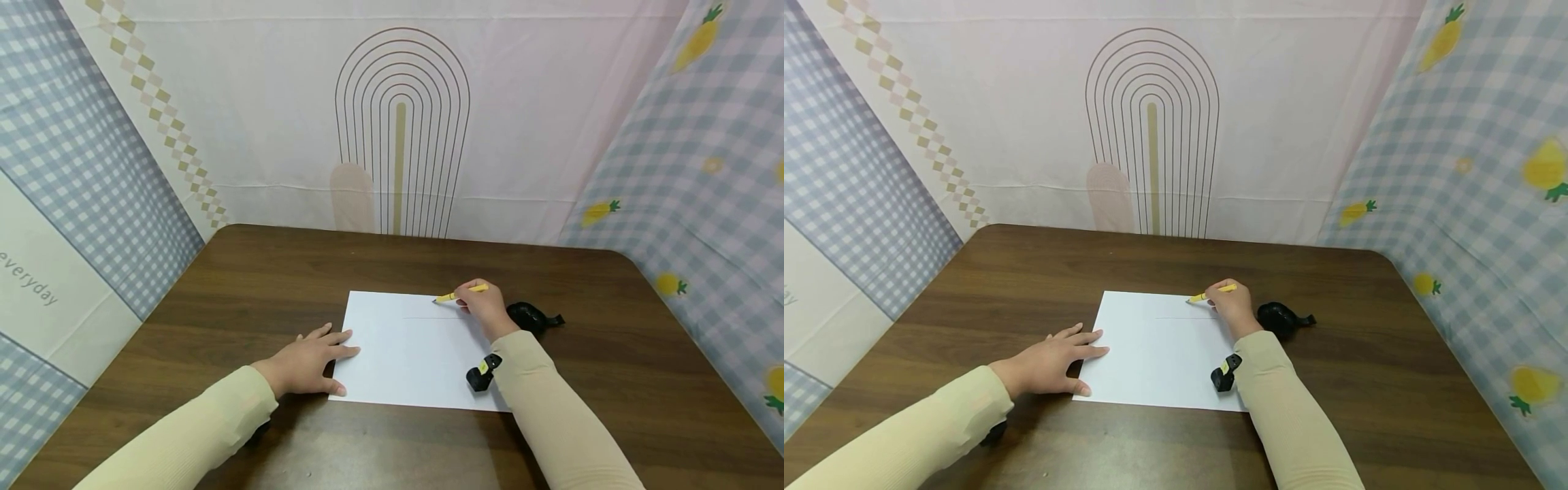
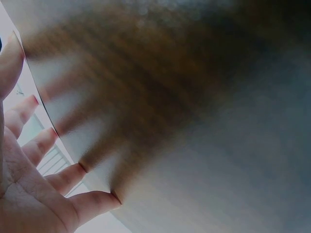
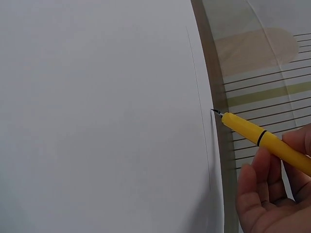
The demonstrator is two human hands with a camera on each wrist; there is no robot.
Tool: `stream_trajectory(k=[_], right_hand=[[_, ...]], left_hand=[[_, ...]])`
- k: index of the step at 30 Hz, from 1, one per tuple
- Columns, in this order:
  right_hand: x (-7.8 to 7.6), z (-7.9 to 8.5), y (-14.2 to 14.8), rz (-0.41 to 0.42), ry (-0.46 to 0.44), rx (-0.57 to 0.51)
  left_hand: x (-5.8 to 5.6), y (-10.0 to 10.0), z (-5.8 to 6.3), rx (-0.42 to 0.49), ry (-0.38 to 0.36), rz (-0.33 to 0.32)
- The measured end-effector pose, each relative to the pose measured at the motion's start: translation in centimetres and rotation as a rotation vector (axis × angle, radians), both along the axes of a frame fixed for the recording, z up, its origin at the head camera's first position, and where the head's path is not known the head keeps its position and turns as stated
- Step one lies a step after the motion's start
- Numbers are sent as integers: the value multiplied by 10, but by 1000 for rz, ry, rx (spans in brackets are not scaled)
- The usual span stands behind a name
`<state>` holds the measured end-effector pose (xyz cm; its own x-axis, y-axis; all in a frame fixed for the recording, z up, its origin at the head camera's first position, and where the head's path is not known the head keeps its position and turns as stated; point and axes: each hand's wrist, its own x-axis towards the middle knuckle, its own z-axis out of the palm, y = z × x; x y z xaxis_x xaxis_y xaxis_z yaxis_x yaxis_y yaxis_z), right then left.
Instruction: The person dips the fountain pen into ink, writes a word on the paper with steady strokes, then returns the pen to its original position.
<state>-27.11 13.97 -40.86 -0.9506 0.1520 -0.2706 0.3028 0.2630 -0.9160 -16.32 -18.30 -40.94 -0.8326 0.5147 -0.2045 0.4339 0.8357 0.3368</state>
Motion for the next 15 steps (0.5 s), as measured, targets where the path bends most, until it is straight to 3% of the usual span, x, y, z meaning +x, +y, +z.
stream_trajectory(k=[15], right_hand=[[2,-1,1,0,-19,8]], left_hand=[[1,1,1,-12,-2,3]])
